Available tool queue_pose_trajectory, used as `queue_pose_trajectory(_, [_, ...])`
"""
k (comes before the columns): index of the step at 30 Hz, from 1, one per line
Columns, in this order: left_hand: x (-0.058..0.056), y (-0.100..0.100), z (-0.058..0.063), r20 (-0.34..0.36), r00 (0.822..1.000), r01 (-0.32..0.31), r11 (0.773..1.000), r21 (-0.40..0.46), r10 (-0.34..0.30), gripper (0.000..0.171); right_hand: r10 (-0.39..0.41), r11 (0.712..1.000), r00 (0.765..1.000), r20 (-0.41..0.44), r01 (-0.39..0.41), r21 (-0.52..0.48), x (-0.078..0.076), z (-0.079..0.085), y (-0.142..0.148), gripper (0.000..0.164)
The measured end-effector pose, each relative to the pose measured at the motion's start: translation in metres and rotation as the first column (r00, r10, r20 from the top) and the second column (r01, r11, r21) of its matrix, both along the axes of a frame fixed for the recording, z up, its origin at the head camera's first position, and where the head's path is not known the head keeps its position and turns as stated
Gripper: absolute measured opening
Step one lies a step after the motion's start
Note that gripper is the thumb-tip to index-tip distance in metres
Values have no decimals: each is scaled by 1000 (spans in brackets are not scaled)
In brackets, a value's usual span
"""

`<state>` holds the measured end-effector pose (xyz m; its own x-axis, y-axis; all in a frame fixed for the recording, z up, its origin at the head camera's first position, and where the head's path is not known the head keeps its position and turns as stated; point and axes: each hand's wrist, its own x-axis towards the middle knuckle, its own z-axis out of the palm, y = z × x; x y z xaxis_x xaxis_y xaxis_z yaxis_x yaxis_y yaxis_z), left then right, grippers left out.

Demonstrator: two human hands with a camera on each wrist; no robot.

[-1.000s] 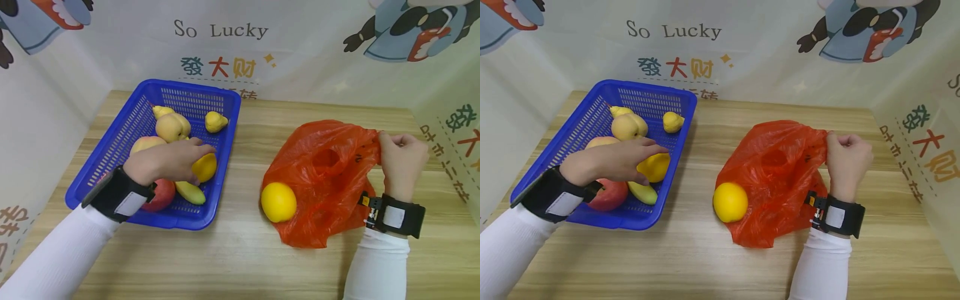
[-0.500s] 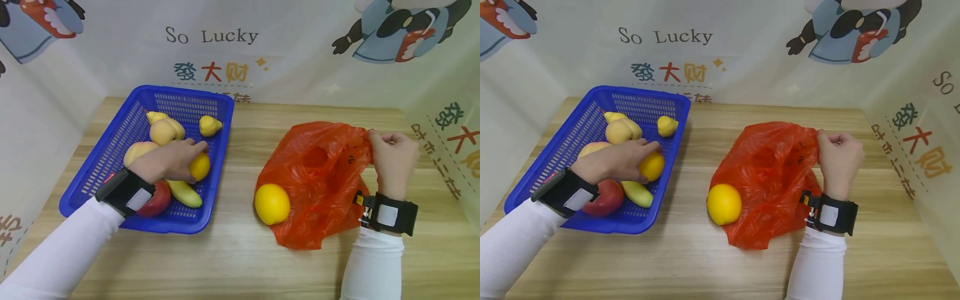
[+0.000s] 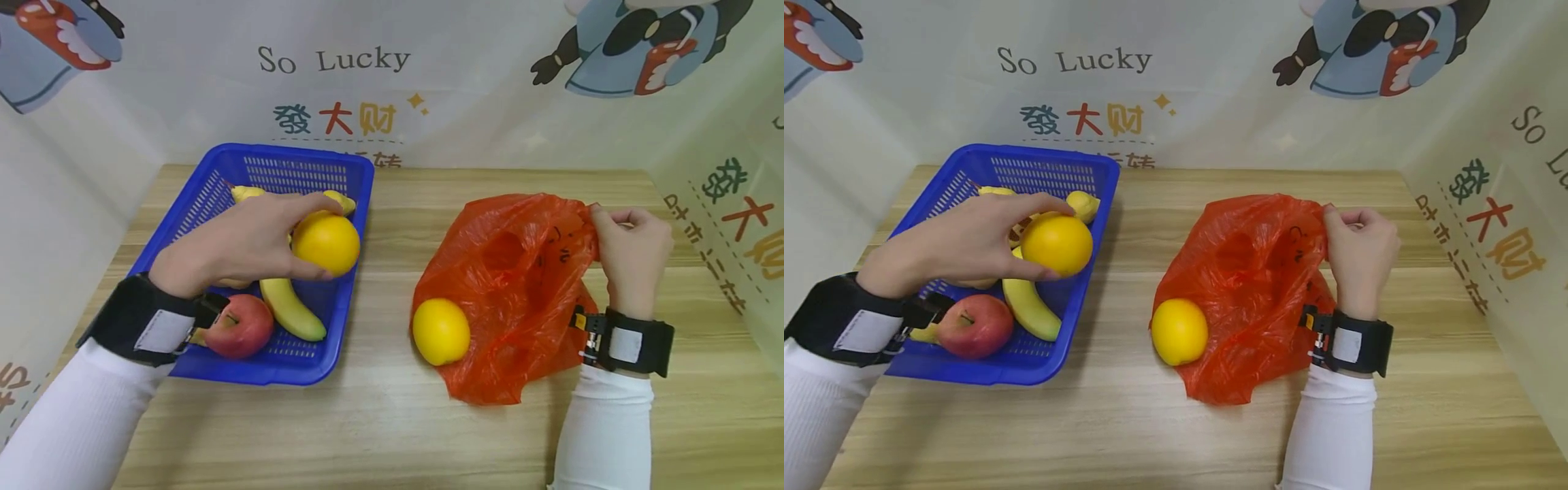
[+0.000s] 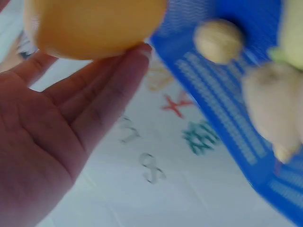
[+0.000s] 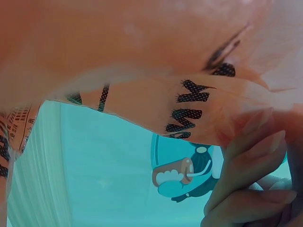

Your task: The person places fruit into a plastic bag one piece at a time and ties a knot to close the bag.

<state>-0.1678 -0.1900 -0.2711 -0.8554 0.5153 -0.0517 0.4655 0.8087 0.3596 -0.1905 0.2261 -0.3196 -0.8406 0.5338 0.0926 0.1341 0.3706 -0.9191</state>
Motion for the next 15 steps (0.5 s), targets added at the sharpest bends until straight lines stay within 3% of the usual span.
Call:
queue_pose_trajectory(2, [3, 11, 5, 28, 995, 90, 992, 91, -93, 68, 3, 1000, 1000, -4, -3, -6, 0, 1, 0, 24])
queue_pose_trajectory(4, [5, 25, 8, 75, 974, 197, 964, 181, -213, 68, 8, 1000, 1000, -15, -8, -6, 0, 1, 0, 24])
queue_pose_trajectory(6, [8, 43, 8, 143, 930, 295, 919, 261, -339, 69, 12, 1000, 1000, -23, -12, 6, -1, 1, -1, 24])
queue_pose_trajectory(8, [10, 63, 6, 213, 871, 367, 874, 318, -443, 69, 16, 1000, 999, -31, -16, 5, 0, 1, -1, 23])
queue_pose_trajectory(11, [11, 96, 0, 287, 785, 441, 820, 365, -549, 66, 20, 1000, 999, -40, -19, 17, 0, 0, -3, 23])
queue_pose_trajectory(13, [11, 116, -5, 315, 745, 468, 797, 381, -588, 62, 27, 1000, 999, -47, -26, 11, 1, 0, -4, 22])
queue_pose_trajectory(15, [8, 133, -12, 328, 721, 488, 783, 386, -611, 60, 35, 999, 998, -48, -34, 18, 1, -1, -5, 22])
